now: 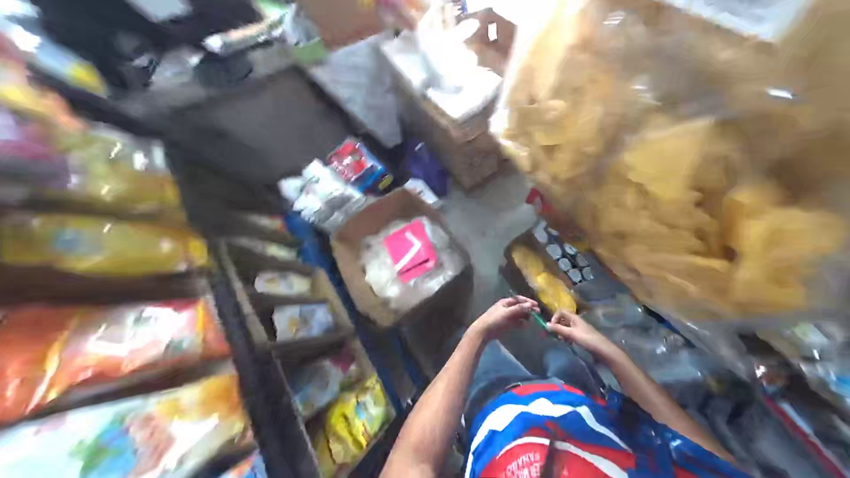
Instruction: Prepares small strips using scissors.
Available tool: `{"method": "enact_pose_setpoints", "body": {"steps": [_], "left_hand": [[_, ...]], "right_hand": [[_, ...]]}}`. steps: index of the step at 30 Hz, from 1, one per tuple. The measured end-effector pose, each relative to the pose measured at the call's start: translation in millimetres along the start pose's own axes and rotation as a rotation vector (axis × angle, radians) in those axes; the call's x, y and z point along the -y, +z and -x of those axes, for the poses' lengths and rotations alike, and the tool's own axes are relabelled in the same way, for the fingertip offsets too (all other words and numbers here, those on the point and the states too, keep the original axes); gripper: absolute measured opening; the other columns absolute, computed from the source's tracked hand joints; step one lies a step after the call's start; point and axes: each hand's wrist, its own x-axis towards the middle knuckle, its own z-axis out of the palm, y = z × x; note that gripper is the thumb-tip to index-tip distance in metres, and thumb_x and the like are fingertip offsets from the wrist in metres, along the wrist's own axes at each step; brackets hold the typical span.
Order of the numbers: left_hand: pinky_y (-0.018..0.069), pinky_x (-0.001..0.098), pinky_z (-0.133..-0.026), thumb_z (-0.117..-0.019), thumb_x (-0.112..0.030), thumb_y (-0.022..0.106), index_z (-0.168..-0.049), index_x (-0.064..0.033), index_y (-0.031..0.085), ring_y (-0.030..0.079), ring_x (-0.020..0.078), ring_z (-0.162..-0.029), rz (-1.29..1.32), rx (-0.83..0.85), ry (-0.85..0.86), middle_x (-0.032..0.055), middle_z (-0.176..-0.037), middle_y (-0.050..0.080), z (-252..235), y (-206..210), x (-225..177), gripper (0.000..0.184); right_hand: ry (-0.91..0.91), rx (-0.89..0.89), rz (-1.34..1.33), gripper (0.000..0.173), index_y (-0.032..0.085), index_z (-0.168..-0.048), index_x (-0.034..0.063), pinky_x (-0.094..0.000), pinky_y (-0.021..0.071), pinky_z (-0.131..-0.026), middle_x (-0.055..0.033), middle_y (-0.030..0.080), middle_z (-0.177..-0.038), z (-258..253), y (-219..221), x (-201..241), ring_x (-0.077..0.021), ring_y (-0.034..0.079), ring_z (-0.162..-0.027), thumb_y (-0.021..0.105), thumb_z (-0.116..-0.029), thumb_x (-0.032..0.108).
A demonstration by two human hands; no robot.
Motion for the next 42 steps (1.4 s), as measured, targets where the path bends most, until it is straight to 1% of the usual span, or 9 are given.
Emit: {"method": "enact_pose_setpoints", "body": {"steps": [6, 11, 15, 18, 22, 24, 29, 37, 42], "left_hand": [[0.0565, 0.0292, -0.082, -0.1071, -0.013, 0.047, -0.130, 0.0025, 0.056, 0.067, 0.0100, -0.089, 0.286, -0.231, 0.096, 0.0064, -0.108, 0.069, 30.7, -19.8, 39.6, 0.029], [0.0489, 0.0517, -0.102, -0.1037, -0.021, 0.061, -0.134, 0.0057, 0.061, 0.065, 0.0364, -0.113, -0.405, -0.036, -0.285, 0.0264, -0.128, 0.065, 60.0, -99.5, 18.9, 0.040], [0.0444, 0.0520, -0.107, -0.0872, -0.001, 0.072, -0.145, 0.0013, 0.054, 0.055, 0.0333, -0.130, -0.325, 0.364, 0.177, 0.0213, -0.145, 0.055, 90.1, -132.3, -9.2, 0.060], [0.0328, 0.0474, -0.120, -0.0881, -0.023, 0.076, -0.138, -0.0063, 0.062, 0.043, 0.0260, -0.145, -0.202, 0.490, 0.460, 0.0100, -0.154, 0.051, 69.1, -143.6, 51.7, 0.055], [0.0437, 0.0391, -0.113, -0.0930, -0.013, 0.071, -0.108, 0.0005, 0.075, 0.060, 0.0182, -0.126, -0.155, 0.336, 0.306, 0.0083, -0.130, 0.069, 52.3, -165.3, 59.9, 0.021], [0.0511, 0.0333, -0.098, -0.0927, -0.007, 0.066, -0.106, 0.0077, 0.071, 0.067, 0.0129, -0.104, -0.117, 0.265, 0.077, 0.0110, -0.108, 0.074, 53.4, -193.0, 22.3, 0.020], [0.0488, 0.0388, -0.103, -0.0971, -0.006, 0.061, -0.118, 0.0102, 0.067, 0.066, 0.0202, -0.111, -0.175, 0.434, 0.136, 0.0183, -0.117, 0.071, -8.5, -238.8, 75.6, 0.027], [0.0485, 0.0447, -0.106, -0.1035, -0.015, 0.058, -0.131, 0.0080, 0.060, 0.063, 0.0301, -0.120, -0.588, -0.745, -0.004, 0.0240, -0.128, 0.065, -76.5, -440.3, 82.9, 0.036], [0.0372, 0.0689, -0.108, -0.0923, -0.025, 0.075, -0.142, 0.0017, 0.053, 0.050, 0.0509, -0.131, -0.888, -0.855, -0.406, 0.0326, -0.138, 0.055, -105.6, -531.8, 120.8, 0.061]], "right_hand": [[0.154, 0.384, 0.206, 0.042, 0.045, -0.142, -0.0026, -0.0356, 0.0521, -0.081, -0.0172, 0.069, -0.109, -61.2, 23.6, 28.8, -0.0171, 0.064, -0.088, 0.056, -0.1026, 0.009], [0.228, 0.236, 0.165, 0.035, 0.054, -0.136, -0.0031, -0.0357, 0.0525, -0.079, -0.0171, 0.069, -0.108, -135.0, 57.4, 28.6, -0.0183, 0.065, -0.087, 0.056, -0.1036, 0.010], [0.280, 0.035, 0.101, 0.038, 0.049, -0.140, -0.0035, -0.0354, 0.0521, -0.076, -0.0181, 0.068, -0.110, -171.9, 64.7, 49.1, -0.0182, 0.064, -0.086, 0.055, -0.1050, 0.010], [0.278, 0.012, 0.060, 0.038, 0.049, -0.140, -0.0038, -0.0337, 0.0522, -0.074, -0.0160, 0.069, -0.107, -190.6, 65.2, 44.2, -0.0162, 0.065, -0.084, 0.055, -0.1041, 0.007], [0.266, 0.020, 0.015, 0.036, 0.050, -0.138, -0.0043, -0.0315, 0.0531, -0.073, -0.0135, 0.070, -0.103, -219.0, 63.6, 35.9, -0.0137, 0.065, -0.082, 0.054, -0.1032, 0.004], [0.211, 0.023, -0.022, 0.036, 0.050, -0.137, -0.0040, -0.0271, 0.0526, -0.070, -0.0089, 0.069, -0.097, -244.3, 59.2, 22.1, -0.0088, 0.063, -0.076, 0.056, -0.1030, 0.007], [-0.077, 0.055, -0.153, 0.033, 0.053, -0.131, -0.0003, -0.0216, 0.0548, -0.068, 0.0004, 0.070, -0.091, -315.6, 47.4, 10.2, -0.0044, 0.066, -0.076, 0.052, -0.0998, 0.009], [-0.544, 0.199, -0.309, 0.027, 0.057, -0.126, 0.0132, -0.0166, 0.0556, -0.072, 0.0114, 0.073, -0.089, -423.2, 54.9, 27.4, 0.0005, 0.068, -0.078, 0.056, -0.0992, 0.013], [-0.689, 0.234, -0.315, 0.021, 0.057, -0.122, 0.0124, -0.0185, 0.0551, -0.079, 0.0083, 0.074, -0.088, -470.2, 76.2, 29.0, -0.0010, 0.069, -0.081, 0.051, -0.1017, 0.013]]}}
